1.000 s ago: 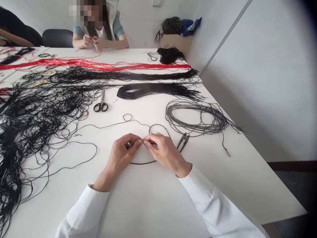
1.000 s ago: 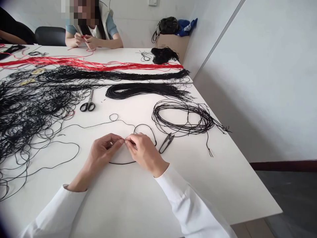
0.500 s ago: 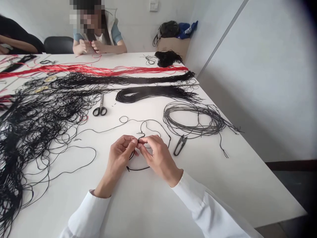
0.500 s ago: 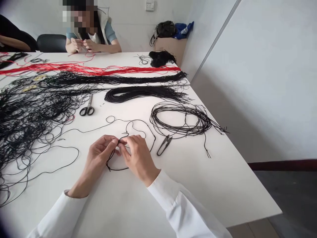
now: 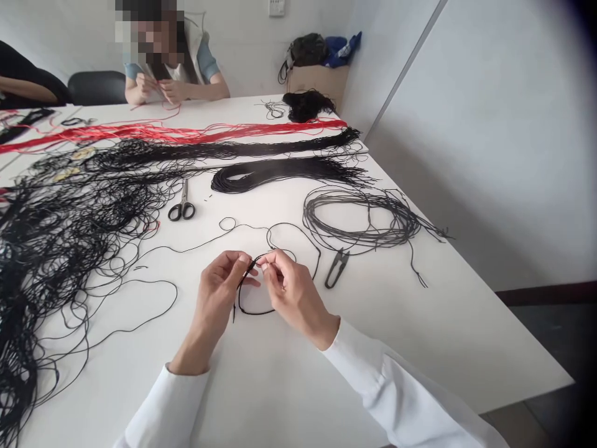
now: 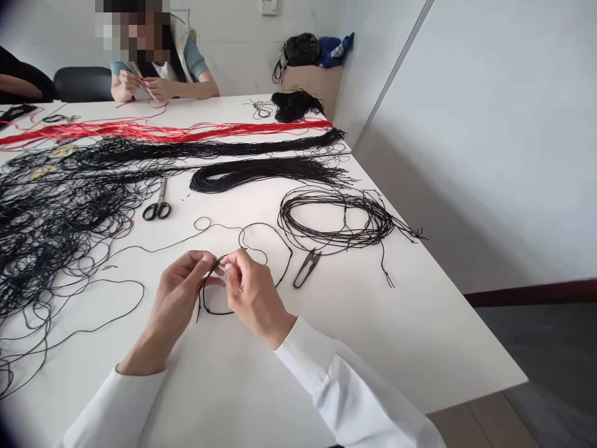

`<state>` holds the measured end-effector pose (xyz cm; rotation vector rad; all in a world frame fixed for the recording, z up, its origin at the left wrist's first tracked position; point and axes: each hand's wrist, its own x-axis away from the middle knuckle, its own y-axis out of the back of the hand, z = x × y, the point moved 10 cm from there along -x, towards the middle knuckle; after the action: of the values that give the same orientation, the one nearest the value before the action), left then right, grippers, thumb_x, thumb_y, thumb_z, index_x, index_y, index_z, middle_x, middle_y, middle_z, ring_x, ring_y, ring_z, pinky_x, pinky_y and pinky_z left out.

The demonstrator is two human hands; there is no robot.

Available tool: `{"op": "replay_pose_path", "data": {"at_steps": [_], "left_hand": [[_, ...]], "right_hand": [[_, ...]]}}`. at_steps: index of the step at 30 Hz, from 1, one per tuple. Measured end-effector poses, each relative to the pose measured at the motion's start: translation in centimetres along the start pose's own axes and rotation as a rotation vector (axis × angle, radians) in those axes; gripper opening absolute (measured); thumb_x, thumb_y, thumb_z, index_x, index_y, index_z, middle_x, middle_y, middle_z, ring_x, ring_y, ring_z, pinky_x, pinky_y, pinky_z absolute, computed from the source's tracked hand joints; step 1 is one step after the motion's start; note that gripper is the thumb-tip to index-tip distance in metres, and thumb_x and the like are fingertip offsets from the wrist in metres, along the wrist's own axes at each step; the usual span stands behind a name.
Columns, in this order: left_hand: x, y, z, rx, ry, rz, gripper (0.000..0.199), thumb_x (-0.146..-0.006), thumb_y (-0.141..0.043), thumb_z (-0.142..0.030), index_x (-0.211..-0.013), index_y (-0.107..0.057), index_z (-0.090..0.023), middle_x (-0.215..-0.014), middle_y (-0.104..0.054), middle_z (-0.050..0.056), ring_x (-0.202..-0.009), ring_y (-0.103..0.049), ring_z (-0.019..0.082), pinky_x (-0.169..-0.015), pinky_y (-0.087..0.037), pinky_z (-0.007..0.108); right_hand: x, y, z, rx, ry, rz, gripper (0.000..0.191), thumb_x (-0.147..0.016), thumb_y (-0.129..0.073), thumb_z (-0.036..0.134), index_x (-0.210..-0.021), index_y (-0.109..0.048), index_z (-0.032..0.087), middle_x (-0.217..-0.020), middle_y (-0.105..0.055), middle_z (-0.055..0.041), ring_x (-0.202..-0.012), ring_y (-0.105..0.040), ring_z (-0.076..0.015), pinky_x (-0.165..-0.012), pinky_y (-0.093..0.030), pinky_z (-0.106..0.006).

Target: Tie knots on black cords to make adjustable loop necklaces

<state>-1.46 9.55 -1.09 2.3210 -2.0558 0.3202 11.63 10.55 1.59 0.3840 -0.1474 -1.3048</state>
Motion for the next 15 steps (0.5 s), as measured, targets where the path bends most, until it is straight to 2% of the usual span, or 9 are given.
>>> {"op": "replay_pose_path", "data": {"at_steps": [2, 7, 10, 15], "left_hand": [[0.0, -0.4, 0.5, -0.017, 0.059, 0.057, 0.028, -0.090, -0.065, -0.045, -0.086, -0.068, -0.018, -0.088, -0.066, 0.005, -0.079, -0.063, 0.019, -0.069, -0.054, 0.031], [-0.1, -0.2, 0.9, -0.096, 0.066, 0.050, 0.028, -0.088, -0.069, -0.045, -0.082, -0.066, -0.018, -0.069, -0.064, 0.000, -0.054, -0.055, 0.012, -0.060, -0.045, 0.027], [0.0, -0.7, 0.9, -0.119, 0.071, 0.091, 0.030, -0.090, -0.067, -0.047, -0.081, -0.064, -0.018, -0.061, -0.060, -0.002, -0.050, -0.050, 0.010, -0.056, -0.041, 0.026], [0.3, -1.4, 1.1, -0.172, 0.103, 0.141, 0.029, -0.089, -0.068, -0.047, -0.086, -0.067, -0.018, -0.065, -0.063, -0.001, -0.052, -0.053, 0.011, -0.056, -0.041, 0.026]], "right_hand": [[0.1, 0.0, -0.2, -0.040, -0.018, -0.007, 0.015, -0.096, -0.043, 0.027, -0.097, -0.057, 0.021, -0.072, -0.063, 0.0010, -0.055, -0.054, -0.0126, -0.053, -0.041, -0.024], [0.2, -0.2, -1.7, -0.127, -0.132, 0.047, 0.018, -0.096, -0.050, 0.036, -0.090, -0.058, 0.021, -0.075, -0.067, -0.0004, -0.062, -0.058, -0.0132, -0.058, -0.045, -0.025], [0.1, 0.1, -2.4, -0.238, -0.194, 0.052, 0.026, -0.097, -0.052, 0.044, -0.090, -0.060, 0.020, -0.081, -0.067, -0.0014, -0.065, -0.058, -0.0127, -0.059, -0.044, -0.025], [-0.3, 0.4, -2.0, -0.409, -0.168, 0.033, 0.025, -0.094, -0.058, 0.041, -0.083, -0.061, 0.018, -0.081, -0.064, -0.0008, -0.073, -0.058, -0.0130, -0.068, -0.046, -0.025]]}}
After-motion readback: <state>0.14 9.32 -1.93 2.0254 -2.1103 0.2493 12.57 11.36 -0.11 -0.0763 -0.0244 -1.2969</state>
